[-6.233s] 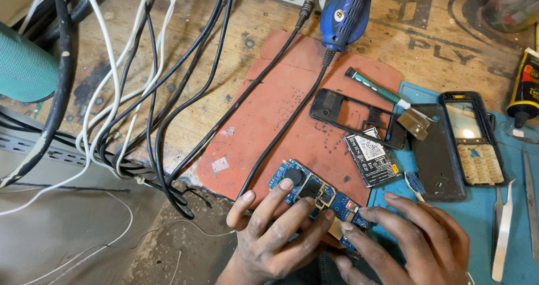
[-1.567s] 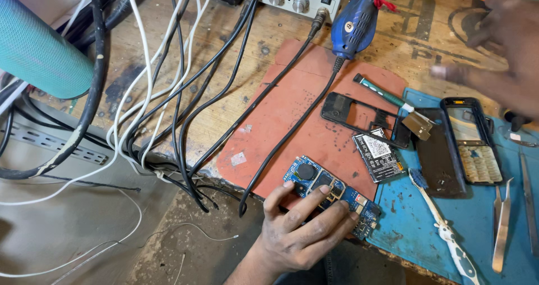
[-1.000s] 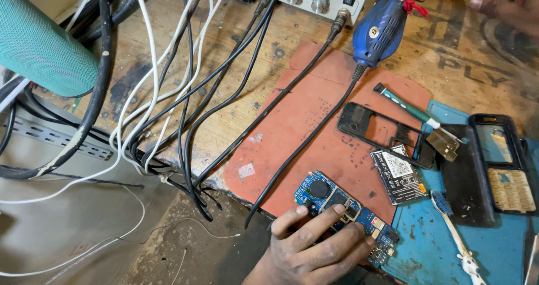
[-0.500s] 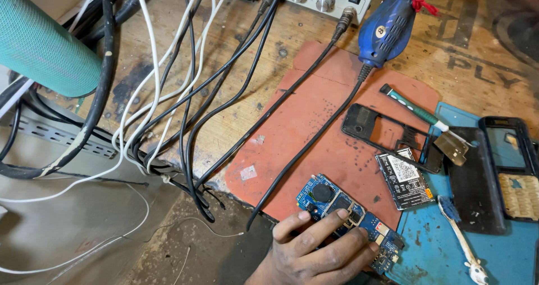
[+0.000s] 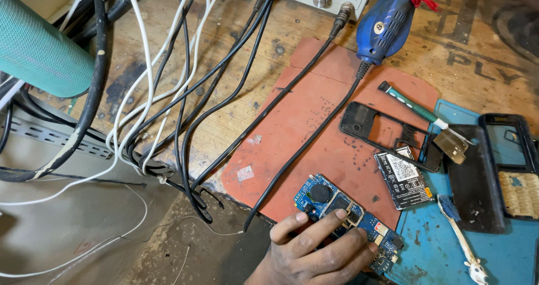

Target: The person tests the keypad of a disassembled feature phone by pressing buttons with tweezers while the screen responds, then disassembles the phone, removes the back cover and battery, and lifts out the blue motherboard to handle and reposition it on the work mat.

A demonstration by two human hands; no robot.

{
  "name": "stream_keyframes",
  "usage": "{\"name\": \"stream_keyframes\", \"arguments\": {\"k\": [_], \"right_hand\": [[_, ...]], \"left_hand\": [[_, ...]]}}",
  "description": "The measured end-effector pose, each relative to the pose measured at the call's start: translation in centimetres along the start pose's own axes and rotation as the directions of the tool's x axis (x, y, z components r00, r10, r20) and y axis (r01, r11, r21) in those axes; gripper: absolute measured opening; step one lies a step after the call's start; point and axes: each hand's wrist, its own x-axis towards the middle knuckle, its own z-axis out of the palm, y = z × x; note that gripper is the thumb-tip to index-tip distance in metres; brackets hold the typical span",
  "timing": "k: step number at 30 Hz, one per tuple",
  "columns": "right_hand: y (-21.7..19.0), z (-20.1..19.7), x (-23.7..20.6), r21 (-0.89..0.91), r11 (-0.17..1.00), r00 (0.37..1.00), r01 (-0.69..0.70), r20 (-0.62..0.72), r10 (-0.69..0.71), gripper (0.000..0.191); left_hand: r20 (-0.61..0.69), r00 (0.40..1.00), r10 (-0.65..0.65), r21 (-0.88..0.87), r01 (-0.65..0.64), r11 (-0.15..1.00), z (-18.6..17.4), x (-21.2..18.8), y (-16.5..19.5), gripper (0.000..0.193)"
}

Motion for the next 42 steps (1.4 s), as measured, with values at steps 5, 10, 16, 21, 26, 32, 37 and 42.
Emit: {"name": "stream_keyframes", "arguments": {"k": [5,10,16,21,26,32,37,42], "right_hand": [[-0.1,0.2,-0.1,0.008,1.000,1.000,-0.008,-0.003,0.008,0.045],[-0.1,0.6,0.0,0.018,1.000,1.000,-0.010,0.002,0.010,0.044],[-0.2,0.6,-0.2,0.014,1.000,1.000,-0.015,-0.003,0.015,0.043],[-0.3,0.7,-0.3,0.016,1.000,1.000,-0.017,-0.007,0.017,0.042],[-0.3,1.0,-0.1,0.016,1.000,1.000,-0.015,-0.006,0.015,0.041],[-0.2,1.0,0.1,0.015,1.000,1.000,-0.017,-0.011,0.017,0.040],[-0.2,1.0,0.0,0.020,1.000,1.000,-0.021,-0.011,0.021,0.040],[0.0,1.1,-0.1,0.025,0.999,0.999,-0.031,-0.015,0.032,0.039]], "left_hand": [[-0.014,1.000,0.010,0.017,-0.010,1.000,0.1,0.1,-0.1,0.024],[0.002,1.000,-0.010,0.008,0.010,1.000,0.3,0.0,0.1,0.024],[-0.011,1.000,0.004,0.021,-0.004,1.000,0.4,-0.1,0.0,0.024],[-0.023,0.999,-0.023,0.001,0.023,1.000,0.3,-0.1,0.3,0.021],[0.010,0.998,-0.065,-0.027,0.065,0.998,0.3,-0.2,0.6,0.017],[0.012,0.997,-0.073,-0.031,0.073,0.997,0.3,-0.3,0.5,0.017],[-0.011,0.999,-0.052,-0.016,0.052,0.999,0.2,-0.3,0.3,0.018],[0.025,0.990,-0.140,-0.036,0.141,0.989,0.2,-0.4,1.2,0.016]]}}
